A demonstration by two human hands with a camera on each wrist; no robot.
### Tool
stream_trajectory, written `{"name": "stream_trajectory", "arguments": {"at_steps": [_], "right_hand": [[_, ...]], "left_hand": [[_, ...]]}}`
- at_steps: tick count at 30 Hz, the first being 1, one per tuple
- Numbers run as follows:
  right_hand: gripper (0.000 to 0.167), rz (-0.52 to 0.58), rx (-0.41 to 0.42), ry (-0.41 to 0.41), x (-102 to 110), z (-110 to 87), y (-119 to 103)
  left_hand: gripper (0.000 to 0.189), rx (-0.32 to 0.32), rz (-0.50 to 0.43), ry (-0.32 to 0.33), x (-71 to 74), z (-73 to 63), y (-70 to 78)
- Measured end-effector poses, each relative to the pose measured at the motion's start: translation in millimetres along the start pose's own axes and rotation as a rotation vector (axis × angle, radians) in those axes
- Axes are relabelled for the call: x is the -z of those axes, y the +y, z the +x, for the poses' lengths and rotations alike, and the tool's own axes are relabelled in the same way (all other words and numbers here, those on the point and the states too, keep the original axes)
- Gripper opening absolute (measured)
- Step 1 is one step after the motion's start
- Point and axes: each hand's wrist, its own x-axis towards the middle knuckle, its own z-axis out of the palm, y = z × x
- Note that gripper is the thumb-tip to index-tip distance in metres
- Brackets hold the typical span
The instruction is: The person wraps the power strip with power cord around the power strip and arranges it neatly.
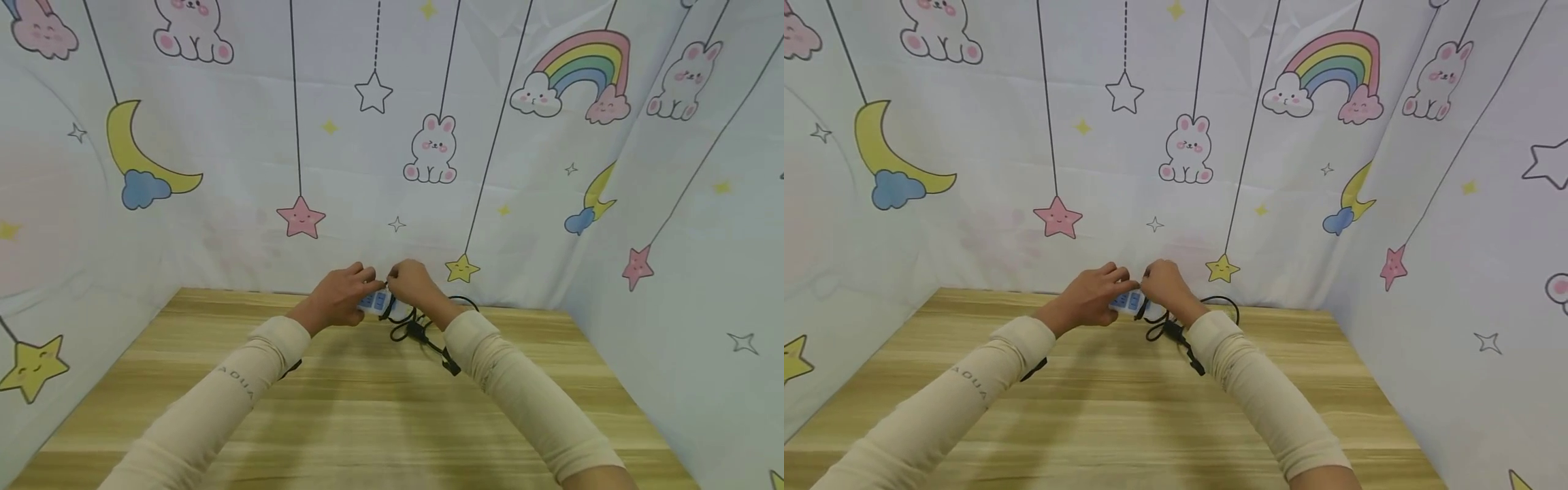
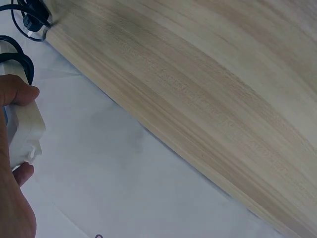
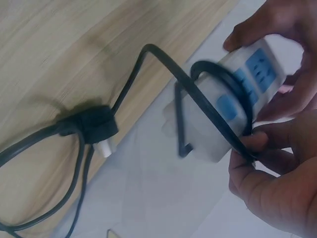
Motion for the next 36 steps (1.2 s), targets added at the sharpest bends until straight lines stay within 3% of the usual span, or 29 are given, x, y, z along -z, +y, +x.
{"name": "stream_trajectory", "arguments": {"at_steps": [5,11,20,26,31,36], "right_hand": [[0.031,0.071,0.017,-0.030,-2.7,-8.1,-18.6],[0.039,0.122,-0.004,0.014,-4.6,-20.7,-26.3],[0.030,0.291,0.029,0.142,-12.3,-41.1,-18.7],[0.027,0.376,0.002,0.220,-25.6,-51.0,-12.4],[0.031,0.468,-0.018,0.300,-39.3,-52.5,-5.9],[0.036,0.556,-0.033,0.347,-54.1,-52.5,2.9]], "left_hand": [[0.056,0.031,0.004,0.024,-3.7,-3.6,0.4],[0.055,0.066,-0.001,0.035,-5.5,-3.4,1.8],[0.057,0.132,-0.015,0.066,-5.7,1.0,2.5],[0.057,0.208,-0.089,0.090,-3.7,4.9,0.6],[0.059,0.216,-0.130,0.110,-2.0,8.3,1.2],[0.059,0.230,-0.147,0.080,-2.2,8.4,3.2]]}}
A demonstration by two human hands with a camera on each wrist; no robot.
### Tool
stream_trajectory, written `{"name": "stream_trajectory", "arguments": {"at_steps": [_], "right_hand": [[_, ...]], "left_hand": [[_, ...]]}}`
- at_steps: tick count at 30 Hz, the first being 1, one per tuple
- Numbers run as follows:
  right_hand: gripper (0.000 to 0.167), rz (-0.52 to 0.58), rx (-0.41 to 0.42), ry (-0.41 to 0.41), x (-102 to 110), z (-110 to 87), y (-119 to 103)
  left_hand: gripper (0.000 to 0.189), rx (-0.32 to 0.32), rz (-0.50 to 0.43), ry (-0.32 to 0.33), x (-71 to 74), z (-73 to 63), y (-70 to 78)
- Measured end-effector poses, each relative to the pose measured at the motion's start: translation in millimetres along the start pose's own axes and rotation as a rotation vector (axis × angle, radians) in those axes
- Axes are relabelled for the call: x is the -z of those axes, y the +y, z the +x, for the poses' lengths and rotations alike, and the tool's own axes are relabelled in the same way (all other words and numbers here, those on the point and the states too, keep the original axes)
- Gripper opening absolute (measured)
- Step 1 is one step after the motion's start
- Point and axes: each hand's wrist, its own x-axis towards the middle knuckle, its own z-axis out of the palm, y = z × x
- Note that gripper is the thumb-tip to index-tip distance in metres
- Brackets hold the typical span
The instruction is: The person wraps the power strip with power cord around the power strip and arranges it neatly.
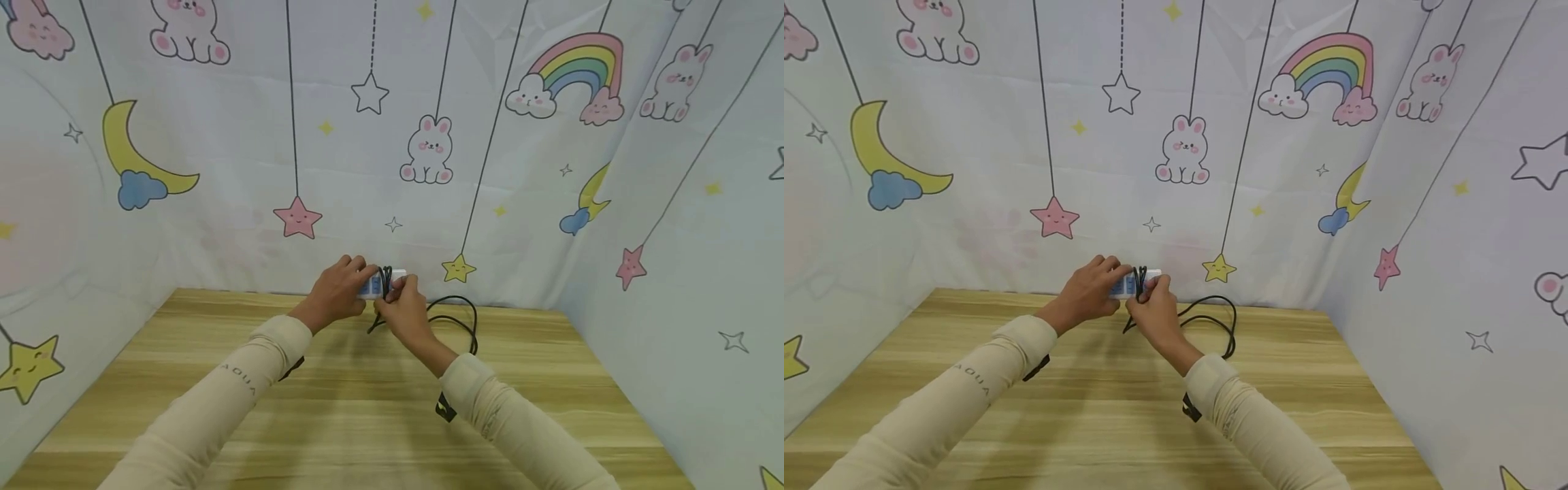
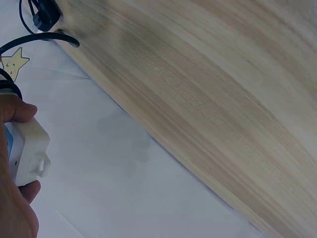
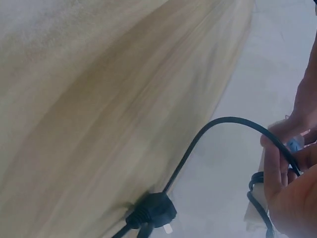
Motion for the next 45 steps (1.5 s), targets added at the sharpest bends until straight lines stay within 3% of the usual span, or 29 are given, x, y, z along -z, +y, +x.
{"name": "stream_trajectory", "arguments": {"at_steps": [8,13,20,28,29,32,35,39,42,45], "right_hand": [[0.041,0.102,-0.046,-0.010,-9.0,-5.8,13.4],[0.031,0.095,-0.029,-0.031,-11.6,-7.8,18.3],[0.019,0.135,0.002,-0.206,-15.0,-6.8,28.1],[0.029,-0.145,0.110,-0.417,-12.6,-5.0,43.8],[0.033,-0.173,0.164,-0.426,-16.7,3.1,63.1],[0.036,-0.235,0.242,-0.471,-17.5,17.3,89.3],[0.038,-0.376,0.381,-0.495,-17.7,35.8,123.6],[0.029,-0.566,0.401,-0.496,-1.5,31.2,97.4],[0.025,-0.690,0.333,-0.478,9.0,27.3,67.7],[0.027,-0.805,0.287,-0.451,14.7,32.6,60.7]], "left_hand": [[0.064,0.043,-0.017,0.013,1.9,3.1,-0.7],[0.065,0.069,-0.034,-0.013,3.4,4.6,-1.8],[0.066,0.094,-0.063,0.000,6.7,2.8,-5.1],[0.068,0.120,-0.070,-0.004,16.1,5.5,-8.0],[0.069,0.121,-0.071,-0.004,17.6,5.5,-8.5],[0.069,0.122,-0.072,-0.006,20.6,5.4,-10.4],[0.069,0.125,-0.074,-0.007,22.3,4.3,-11.9],[0.069,0.124,-0.077,-0.004,23.7,2.4,-13.7],[0.068,0.117,-0.076,-0.001,24.7,1.5,-14.4],[0.068,0.108,-0.074,0.003,25.4,1.4,-15.1]]}}
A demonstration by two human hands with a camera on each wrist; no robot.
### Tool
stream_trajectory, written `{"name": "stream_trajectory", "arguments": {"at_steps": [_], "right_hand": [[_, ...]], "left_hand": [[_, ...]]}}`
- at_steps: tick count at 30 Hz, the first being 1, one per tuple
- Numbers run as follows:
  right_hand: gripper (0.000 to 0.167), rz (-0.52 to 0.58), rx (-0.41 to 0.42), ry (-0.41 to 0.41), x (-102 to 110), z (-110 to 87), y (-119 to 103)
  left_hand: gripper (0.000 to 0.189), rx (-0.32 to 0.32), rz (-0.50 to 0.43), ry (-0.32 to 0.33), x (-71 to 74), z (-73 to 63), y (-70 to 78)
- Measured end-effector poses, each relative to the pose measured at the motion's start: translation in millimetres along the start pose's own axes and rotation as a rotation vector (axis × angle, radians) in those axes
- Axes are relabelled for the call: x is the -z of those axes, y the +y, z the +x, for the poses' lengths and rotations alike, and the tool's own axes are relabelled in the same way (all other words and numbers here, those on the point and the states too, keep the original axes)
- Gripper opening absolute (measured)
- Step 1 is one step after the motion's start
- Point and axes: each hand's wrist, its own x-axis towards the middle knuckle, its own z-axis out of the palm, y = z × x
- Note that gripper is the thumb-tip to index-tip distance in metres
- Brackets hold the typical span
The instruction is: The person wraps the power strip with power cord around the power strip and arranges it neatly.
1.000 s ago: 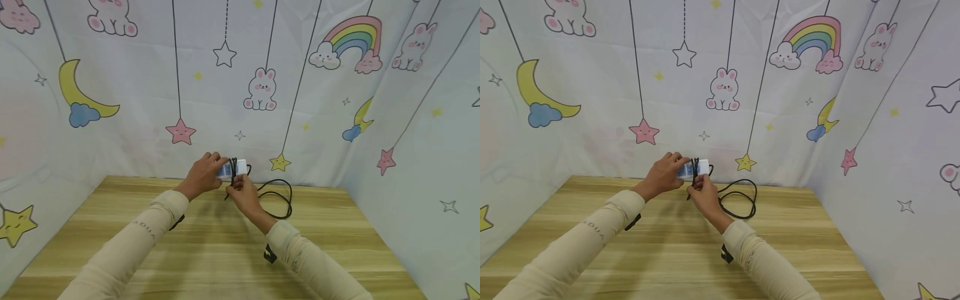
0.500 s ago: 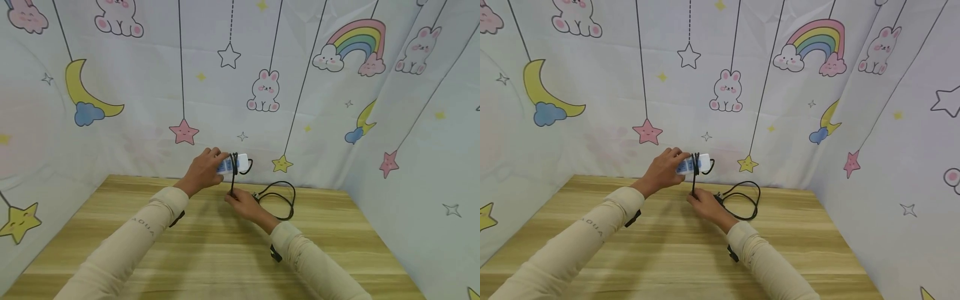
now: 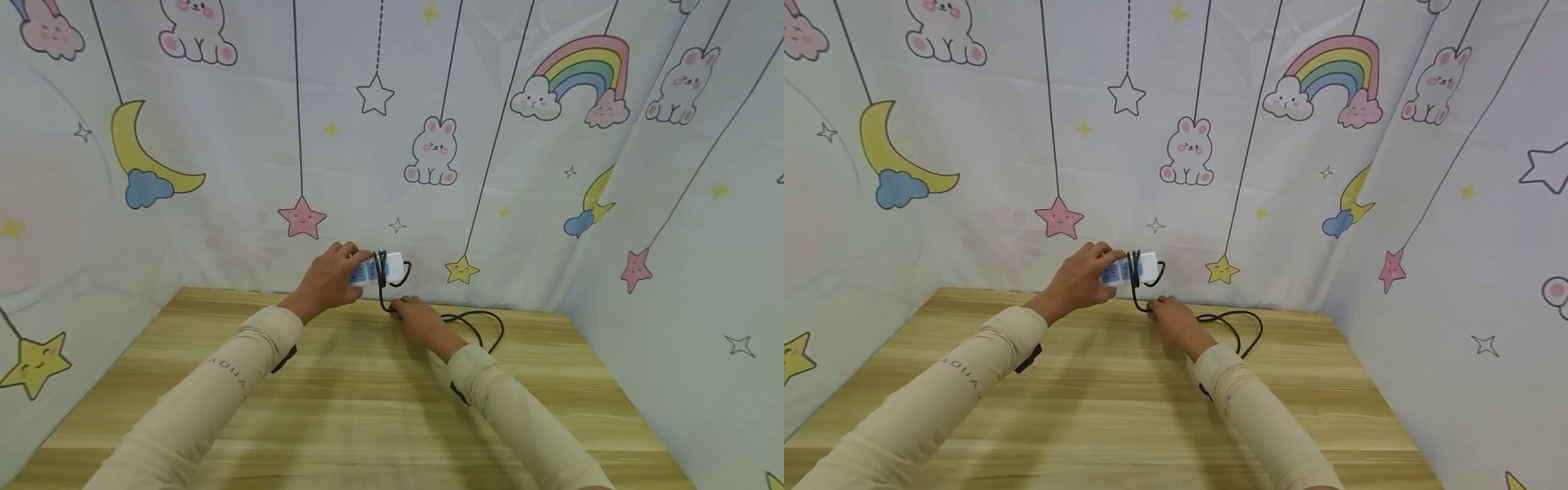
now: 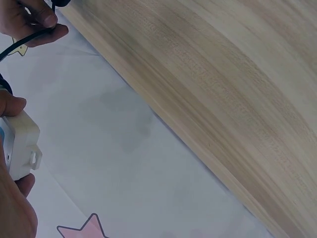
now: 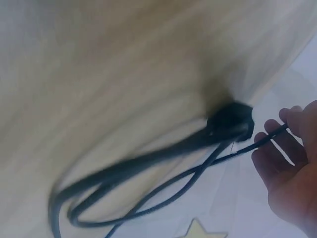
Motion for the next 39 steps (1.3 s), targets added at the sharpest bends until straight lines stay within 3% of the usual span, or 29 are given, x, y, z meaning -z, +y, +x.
{"name": "stream_trajectory", "arguments": {"at_steps": [6,14,19,22,27,33,39], "right_hand": [[0.019,-0.095,-0.093,-0.009,7.4,5.8,15.2],[0.024,-0.003,-0.182,-0.020,10.7,26.2,33.3],[0.021,0.013,-0.201,0.082,0.8,50.7,57.7],[0.016,0.057,-0.216,0.115,17.6,48.8,48.5],[0.021,0.143,-0.166,0.156,47.7,43.6,28.2],[0.030,0.172,-0.166,0.184,65.6,47.2,25.6],[0.034,0.222,-0.087,0.207,83.9,46.8,21.4]], "left_hand": [[0.069,-0.006,-0.006,0.000,0.7,0.1,-0.3],[0.071,-0.055,-0.018,-0.006,-0.9,-1.5,-0.8],[0.069,-0.102,-0.042,-0.013,-1.5,-0.3,0.2],[0.067,-0.128,-0.056,-0.029,-1.9,0.4,2.0],[0.065,-0.186,-0.039,-0.056,-4.7,0.2,4.9],[0.065,-0.213,-0.008,-0.060,-6.0,0.2,6.4],[0.063,-0.254,0.057,-0.063,-8.8,-0.4,4.3]]}}
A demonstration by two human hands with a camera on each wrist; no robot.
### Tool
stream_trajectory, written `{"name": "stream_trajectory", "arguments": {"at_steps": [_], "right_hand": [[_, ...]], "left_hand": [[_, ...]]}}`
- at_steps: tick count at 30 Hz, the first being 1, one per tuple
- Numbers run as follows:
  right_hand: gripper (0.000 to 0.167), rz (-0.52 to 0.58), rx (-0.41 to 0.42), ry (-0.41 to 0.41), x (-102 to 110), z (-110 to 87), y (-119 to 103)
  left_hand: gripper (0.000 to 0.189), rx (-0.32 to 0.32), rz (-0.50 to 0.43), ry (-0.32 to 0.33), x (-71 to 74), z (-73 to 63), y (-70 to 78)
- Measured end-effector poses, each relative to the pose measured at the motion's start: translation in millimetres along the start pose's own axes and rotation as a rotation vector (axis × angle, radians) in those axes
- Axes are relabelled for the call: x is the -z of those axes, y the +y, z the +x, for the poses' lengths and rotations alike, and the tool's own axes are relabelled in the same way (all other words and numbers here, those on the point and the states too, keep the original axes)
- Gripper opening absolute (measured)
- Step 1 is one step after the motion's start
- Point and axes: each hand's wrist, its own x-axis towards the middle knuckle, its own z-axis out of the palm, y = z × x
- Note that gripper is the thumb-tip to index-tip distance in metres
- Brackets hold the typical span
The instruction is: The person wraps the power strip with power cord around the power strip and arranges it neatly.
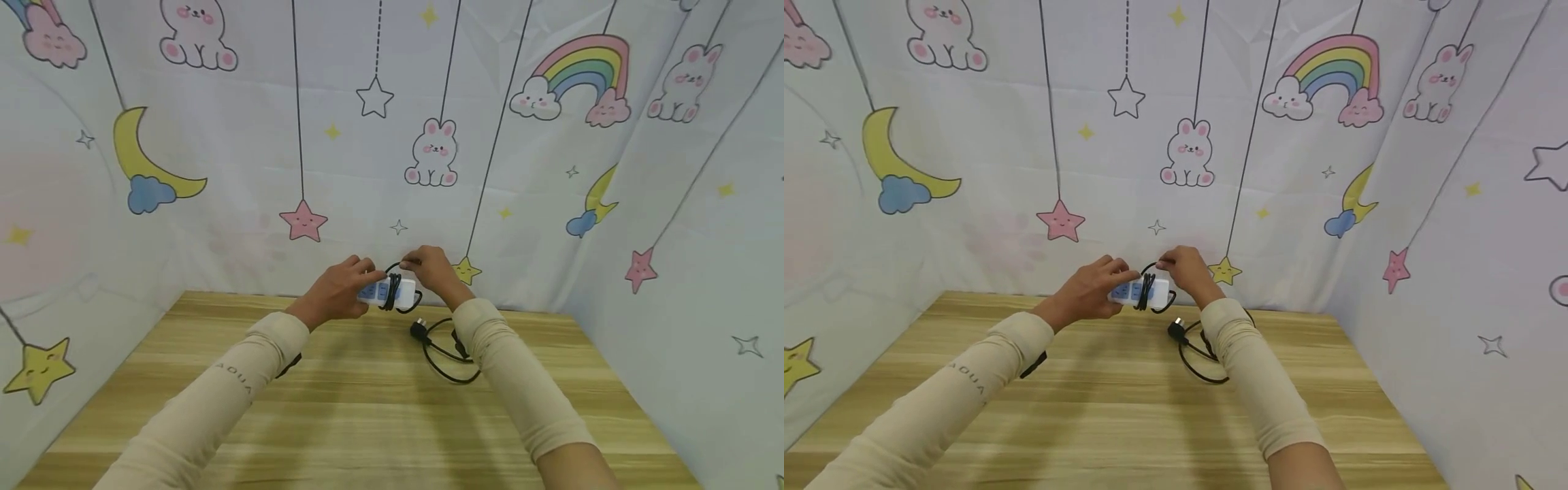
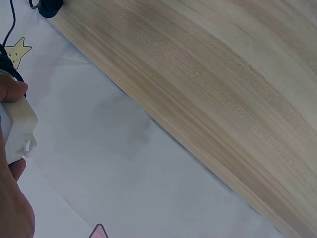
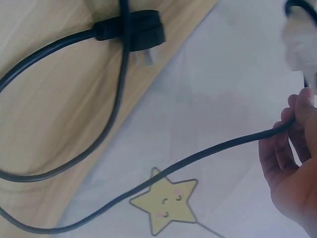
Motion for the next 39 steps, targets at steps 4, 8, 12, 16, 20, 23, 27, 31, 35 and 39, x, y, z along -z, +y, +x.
{"name": "stream_trajectory", "arguments": {"at_steps": [4,8,12,16,20,23,27,31,35,39], "right_hand": [[0.032,0.014,0.062,-0.006,9.7,-0.8,-14.5],[0.030,-0.004,0.091,-0.014,18.0,-4.9,-34.8],[0.028,0.000,0.069,-0.017,21.9,-11.5,-55.4],[0.028,0.010,0.068,-0.008,18.3,-18.3,-66.5],[0.028,0.013,0.064,0.012,11.7,-26.0,-69.2],[0.030,0.058,0.036,0.017,6.4,-31.4,-69.2],[0.033,0.114,-0.013,0.022,0.3,-37.9,-69.7],[0.034,0.130,-0.050,0.036,-3.2,-44.7,-70.1],[0.033,0.157,-0.058,0.057,-6.5,-50.7,-69.3],[0.026,0.181,-0.065,0.079,-9.5,-55.7,-68.3]], "left_hand": [[0.062,-0.014,0.061,0.013,-6.0,0.7,-0.2],[0.061,0.012,0.106,0.028,-9.1,1.7,-0.6],[0.060,0.076,0.127,0.043,-7.7,0.6,-0.3],[0.061,0.131,0.125,0.054,-6.8,-0.6,0.4],[0.060,0.156,0.097,0.051,-6.2,0.2,1.7],[0.060,0.172,0.090,0.047,-6.4,0.5,2.4],[0.062,0.187,0.065,0.060,-8.7,0.4,2.5],[0.062,0.189,0.040,0.062,-11.5,1.2,3.3],[0.060,0.183,0.052,0.048,-12.4,2.4,4.9],[0.060,0.191,0.061,0.052,-12.3,2.9,5.1]]}}
